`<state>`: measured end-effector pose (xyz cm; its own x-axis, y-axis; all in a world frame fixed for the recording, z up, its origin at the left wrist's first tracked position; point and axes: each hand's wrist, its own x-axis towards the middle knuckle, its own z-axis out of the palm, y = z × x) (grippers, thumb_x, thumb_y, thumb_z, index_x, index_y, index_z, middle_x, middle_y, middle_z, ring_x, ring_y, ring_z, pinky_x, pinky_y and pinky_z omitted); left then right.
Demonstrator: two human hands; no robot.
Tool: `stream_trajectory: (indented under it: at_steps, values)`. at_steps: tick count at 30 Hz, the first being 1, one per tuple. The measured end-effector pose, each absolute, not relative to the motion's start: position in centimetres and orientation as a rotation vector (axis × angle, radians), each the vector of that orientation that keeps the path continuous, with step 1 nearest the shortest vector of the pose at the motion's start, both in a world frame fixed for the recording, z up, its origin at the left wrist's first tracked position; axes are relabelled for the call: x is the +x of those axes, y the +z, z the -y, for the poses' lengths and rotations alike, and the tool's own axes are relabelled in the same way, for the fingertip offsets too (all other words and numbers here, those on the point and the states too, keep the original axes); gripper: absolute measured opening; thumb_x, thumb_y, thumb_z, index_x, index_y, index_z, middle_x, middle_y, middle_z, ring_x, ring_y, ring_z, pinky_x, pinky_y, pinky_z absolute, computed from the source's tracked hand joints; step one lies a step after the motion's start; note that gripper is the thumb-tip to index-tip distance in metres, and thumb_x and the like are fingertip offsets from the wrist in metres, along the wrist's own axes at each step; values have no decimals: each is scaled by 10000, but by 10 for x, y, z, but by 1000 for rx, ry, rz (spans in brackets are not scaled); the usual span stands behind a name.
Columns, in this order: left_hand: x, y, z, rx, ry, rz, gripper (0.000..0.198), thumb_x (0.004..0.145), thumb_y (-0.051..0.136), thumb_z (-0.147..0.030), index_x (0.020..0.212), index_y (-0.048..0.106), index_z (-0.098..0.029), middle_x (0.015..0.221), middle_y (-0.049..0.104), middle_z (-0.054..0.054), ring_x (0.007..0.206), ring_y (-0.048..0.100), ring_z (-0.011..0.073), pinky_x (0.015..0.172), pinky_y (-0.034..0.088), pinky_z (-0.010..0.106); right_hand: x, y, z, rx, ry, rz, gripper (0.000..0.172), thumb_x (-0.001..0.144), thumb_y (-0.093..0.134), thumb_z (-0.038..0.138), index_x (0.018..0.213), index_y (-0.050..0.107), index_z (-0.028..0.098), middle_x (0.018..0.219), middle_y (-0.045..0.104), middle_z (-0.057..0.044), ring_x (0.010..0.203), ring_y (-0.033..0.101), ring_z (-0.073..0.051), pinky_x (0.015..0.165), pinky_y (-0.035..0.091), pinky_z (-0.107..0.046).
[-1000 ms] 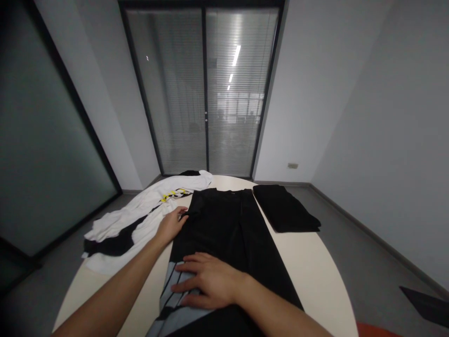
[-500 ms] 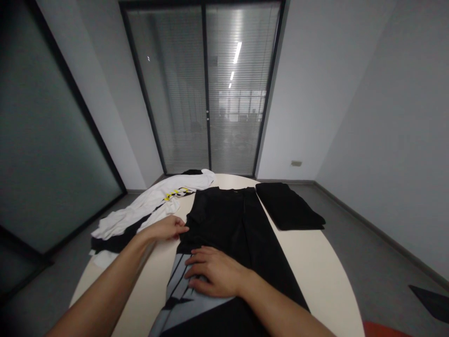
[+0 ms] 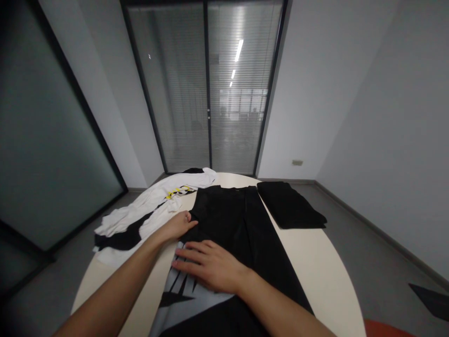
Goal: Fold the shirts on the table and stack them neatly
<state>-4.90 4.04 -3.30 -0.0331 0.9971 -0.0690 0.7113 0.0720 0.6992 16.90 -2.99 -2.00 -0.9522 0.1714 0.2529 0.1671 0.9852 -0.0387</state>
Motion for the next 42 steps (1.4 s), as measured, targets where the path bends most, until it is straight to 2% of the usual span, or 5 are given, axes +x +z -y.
stream_trajectory:
  at_steps: [7,16,22,37,42]
  values:
    - [-44,-35,-39,1746,708,-1796,278,773,693,-348,665,478,-210,555,483,-65,541,447,117,521,287,243,162,-22,36,-116,-313,2799,477,1055,404,244,1515,351,363,1318,619,-5,1084,539,-149,806,380,-287]
    - [-43,-38,-36,1756,709,-1856,249,791,686,-344,682,511,-205,606,556,-32,601,520,145,554,297,255,162,-20,33,-121,-388,2745,196,1038,471,255,1082,661,242,944,654,-9,801,509,-140,669,314,-310]
    - [-45,-41,-39,1737,726,-1857,233,815,655,-351,716,498,-210,571,529,-50,548,509,138,534,292,255,169,-20,28,-113,-363,2680,242,1021,499,257,1232,617,271,905,651,-2,792,529,-135,683,339,-305]
    - [-53,-41,-40,1694,722,-1866,266,862,610,-450,766,517,-221,456,494,-70,432,502,145,505,296,253,175,-23,23,-59,-305,2588,237,1020,451,180,849,616,182,1073,720,-52,1047,599,-136,810,426,-288]
    - [-52,-30,-40,1746,803,-1897,311,852,619,-436,670,497,-215,571,549,-29,580,523,150,557,303,253,175,-23,22,-86,-298,2599,180,1023,474,202,921,622,190,932,715,-17,898,592,-132,736,395,-281]
